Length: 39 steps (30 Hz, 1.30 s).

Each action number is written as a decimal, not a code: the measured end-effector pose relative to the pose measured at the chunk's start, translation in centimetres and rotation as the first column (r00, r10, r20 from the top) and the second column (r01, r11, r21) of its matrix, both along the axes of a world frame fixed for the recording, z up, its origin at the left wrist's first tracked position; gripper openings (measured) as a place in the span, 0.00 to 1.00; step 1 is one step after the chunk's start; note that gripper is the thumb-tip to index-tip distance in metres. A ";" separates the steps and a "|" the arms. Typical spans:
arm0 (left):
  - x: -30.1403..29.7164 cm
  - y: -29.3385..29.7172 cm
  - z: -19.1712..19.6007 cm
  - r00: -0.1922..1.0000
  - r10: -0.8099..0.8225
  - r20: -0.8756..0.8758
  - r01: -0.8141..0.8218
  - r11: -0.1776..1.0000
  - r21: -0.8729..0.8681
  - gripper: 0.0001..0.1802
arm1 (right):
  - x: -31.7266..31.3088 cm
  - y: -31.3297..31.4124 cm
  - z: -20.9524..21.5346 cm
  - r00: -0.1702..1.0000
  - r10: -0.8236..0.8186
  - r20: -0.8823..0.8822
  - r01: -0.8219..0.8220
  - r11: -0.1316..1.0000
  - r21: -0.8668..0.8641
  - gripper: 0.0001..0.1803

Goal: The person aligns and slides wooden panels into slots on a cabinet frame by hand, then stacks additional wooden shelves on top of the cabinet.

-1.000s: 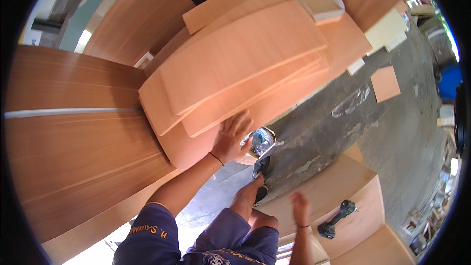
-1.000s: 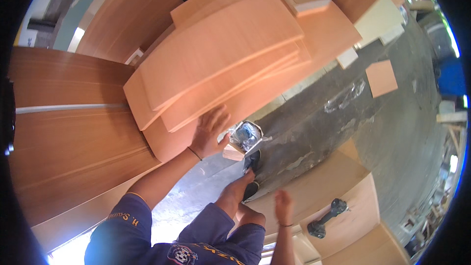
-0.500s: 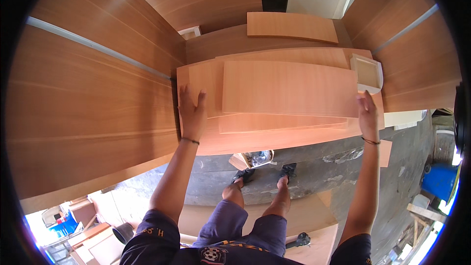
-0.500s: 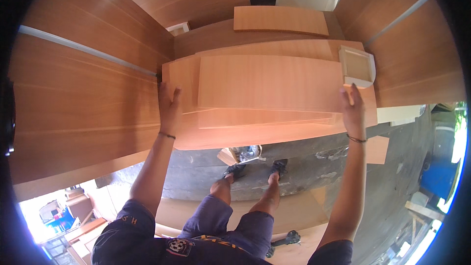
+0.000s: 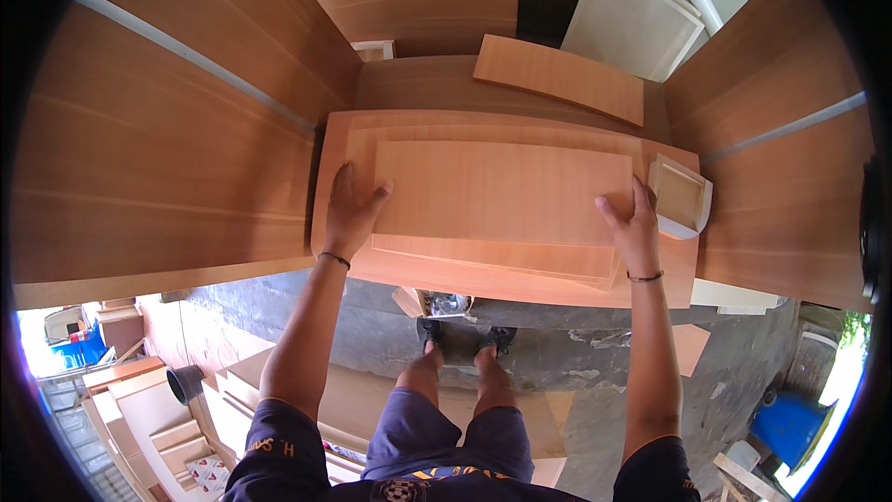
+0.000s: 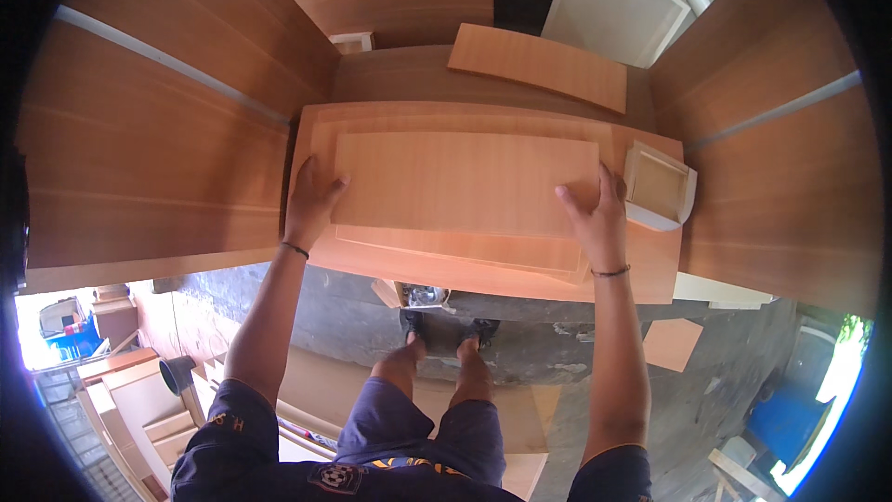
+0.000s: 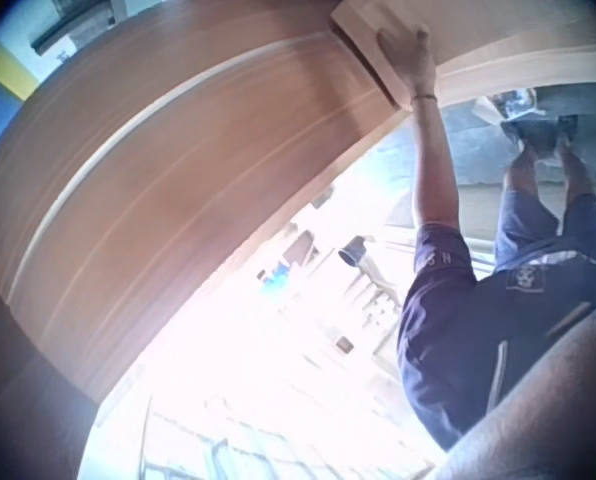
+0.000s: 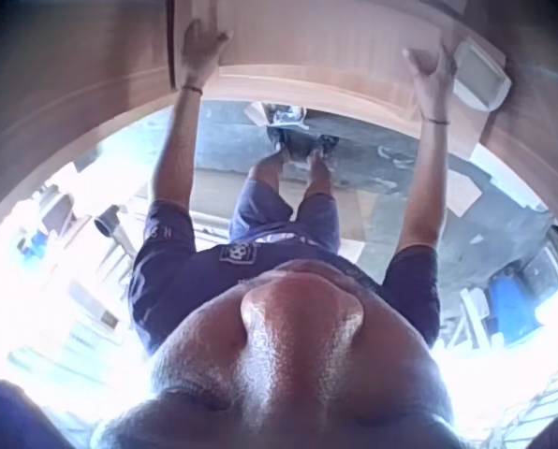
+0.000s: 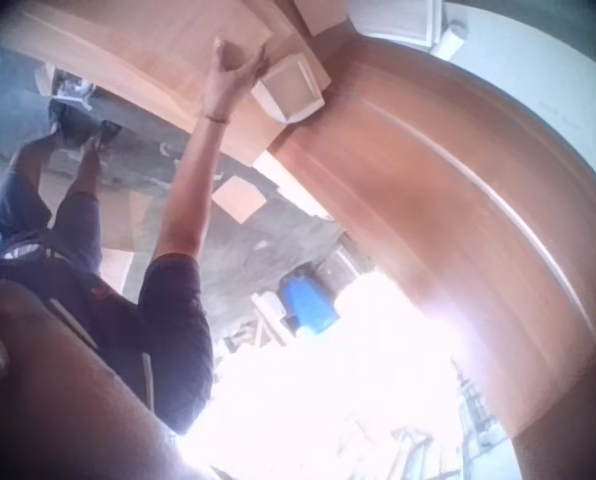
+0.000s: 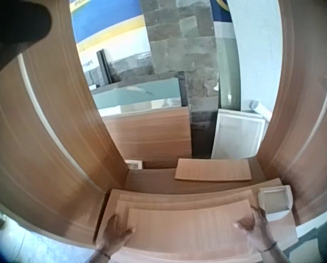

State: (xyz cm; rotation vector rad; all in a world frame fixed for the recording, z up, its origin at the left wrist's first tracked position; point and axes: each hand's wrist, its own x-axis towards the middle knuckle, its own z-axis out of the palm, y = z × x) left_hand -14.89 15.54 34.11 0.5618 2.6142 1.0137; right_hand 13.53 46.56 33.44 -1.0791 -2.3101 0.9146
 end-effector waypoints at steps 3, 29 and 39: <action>1.7 -0.8 0.5 0.999 0.040 0.035 -0.038 0.997 -0.061 0.52 | 1.8 -1.0 -0.3 0.999 -0.032 -0.010 0.031 0.999 -0.029 0.38; 11.1 -1.5 -4.3 0.906 0.421 0.054 -0.408 0.827 0.387 0.44 | 0.6 1.0 -0.7 0.950 0.145 0.276 -0.251 0.882 0.400 0.41; 27.1 2.9 -2.8 0.755 0.064 0.653 -0.521 0.663 0.537 0.34 | -5.6 2.6 5.5 0.568 0.663 0.487 -0.699 0.701 -0.139 0.54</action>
